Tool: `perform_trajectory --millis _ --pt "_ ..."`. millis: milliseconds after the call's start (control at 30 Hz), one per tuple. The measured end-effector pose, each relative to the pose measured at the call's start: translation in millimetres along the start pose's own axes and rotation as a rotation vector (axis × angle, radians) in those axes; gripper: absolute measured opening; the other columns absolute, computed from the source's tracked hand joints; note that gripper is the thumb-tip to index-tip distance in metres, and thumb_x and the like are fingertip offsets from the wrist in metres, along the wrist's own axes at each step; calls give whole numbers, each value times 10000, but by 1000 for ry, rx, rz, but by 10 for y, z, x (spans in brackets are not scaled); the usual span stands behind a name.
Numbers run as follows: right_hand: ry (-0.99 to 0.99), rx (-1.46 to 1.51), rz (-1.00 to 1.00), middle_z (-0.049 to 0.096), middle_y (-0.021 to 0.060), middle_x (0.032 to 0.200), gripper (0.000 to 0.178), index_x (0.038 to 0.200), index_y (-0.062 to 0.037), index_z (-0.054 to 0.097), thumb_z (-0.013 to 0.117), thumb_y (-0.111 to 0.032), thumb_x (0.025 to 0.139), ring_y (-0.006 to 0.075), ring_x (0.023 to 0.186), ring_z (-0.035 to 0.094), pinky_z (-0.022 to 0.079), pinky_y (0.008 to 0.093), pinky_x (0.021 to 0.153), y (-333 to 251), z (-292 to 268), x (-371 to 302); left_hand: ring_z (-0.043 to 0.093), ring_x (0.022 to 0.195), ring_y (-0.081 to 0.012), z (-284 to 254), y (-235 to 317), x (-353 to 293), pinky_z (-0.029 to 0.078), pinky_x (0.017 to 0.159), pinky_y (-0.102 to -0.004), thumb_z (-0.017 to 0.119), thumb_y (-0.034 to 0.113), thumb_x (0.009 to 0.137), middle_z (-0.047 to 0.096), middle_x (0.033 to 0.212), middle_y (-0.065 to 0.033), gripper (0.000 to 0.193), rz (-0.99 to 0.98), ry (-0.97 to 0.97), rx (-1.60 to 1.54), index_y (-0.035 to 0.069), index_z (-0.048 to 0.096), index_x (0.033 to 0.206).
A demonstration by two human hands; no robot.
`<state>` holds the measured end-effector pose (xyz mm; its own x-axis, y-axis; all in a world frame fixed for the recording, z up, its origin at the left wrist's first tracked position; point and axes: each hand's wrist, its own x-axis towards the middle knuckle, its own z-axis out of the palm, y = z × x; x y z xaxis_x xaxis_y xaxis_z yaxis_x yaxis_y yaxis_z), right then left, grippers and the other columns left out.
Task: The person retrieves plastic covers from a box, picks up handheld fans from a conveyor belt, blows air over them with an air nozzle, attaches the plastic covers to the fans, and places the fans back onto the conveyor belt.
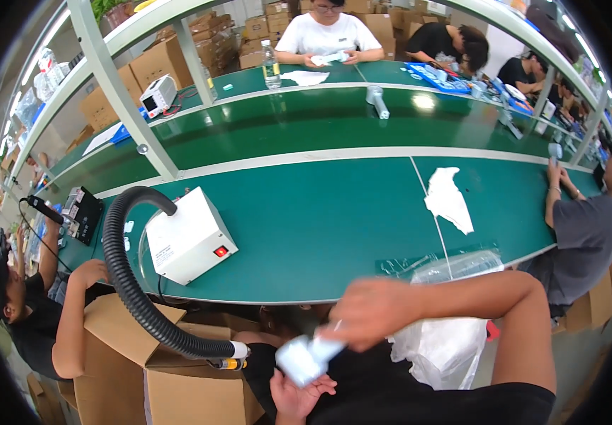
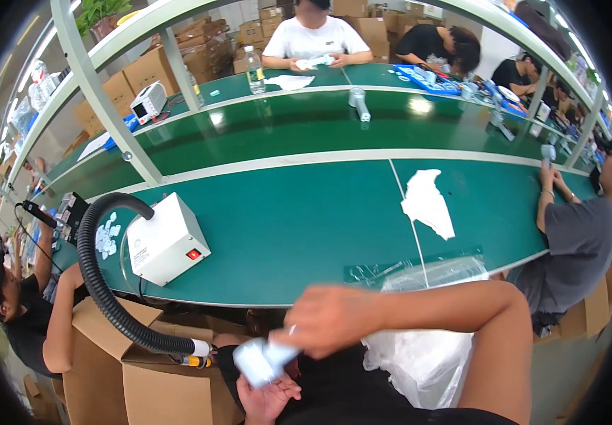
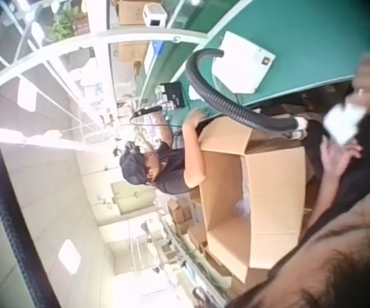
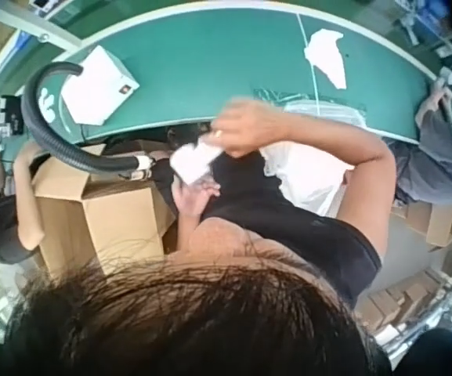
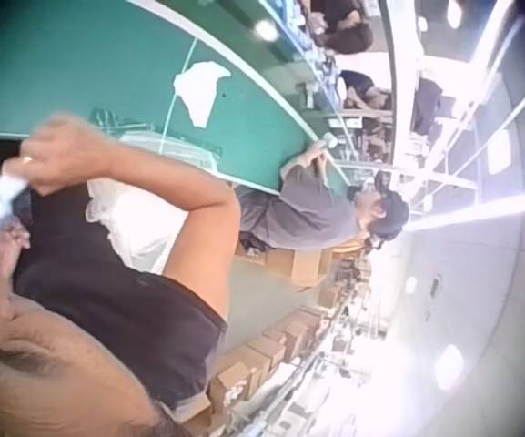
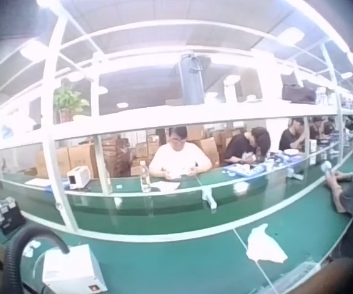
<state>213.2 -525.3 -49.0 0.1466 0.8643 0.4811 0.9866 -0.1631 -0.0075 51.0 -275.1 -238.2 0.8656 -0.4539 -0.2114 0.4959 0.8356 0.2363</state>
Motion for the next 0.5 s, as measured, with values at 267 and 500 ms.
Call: perform_trajectory --millis 267,500 --pt "437 -144 1334 599 199 864 478 848 9 678 591 -458 798 375 817 601 477 463 718 2736 -201 -793 629 967 -290 488 64 -42 505 872 -394 450 461 980 608 1093 -180 587 13 112 488 -9 439 1331" --pt "209 -42 1553 693 196 969 463 913 -42 711 561 -469 815 378 898 658 508 473 778 4113 710 -296 597 1019 -211 1351 588 -656 488 884 -371 559 430 949 636 1051 -177 654 226 329 663 -92 427 1321"
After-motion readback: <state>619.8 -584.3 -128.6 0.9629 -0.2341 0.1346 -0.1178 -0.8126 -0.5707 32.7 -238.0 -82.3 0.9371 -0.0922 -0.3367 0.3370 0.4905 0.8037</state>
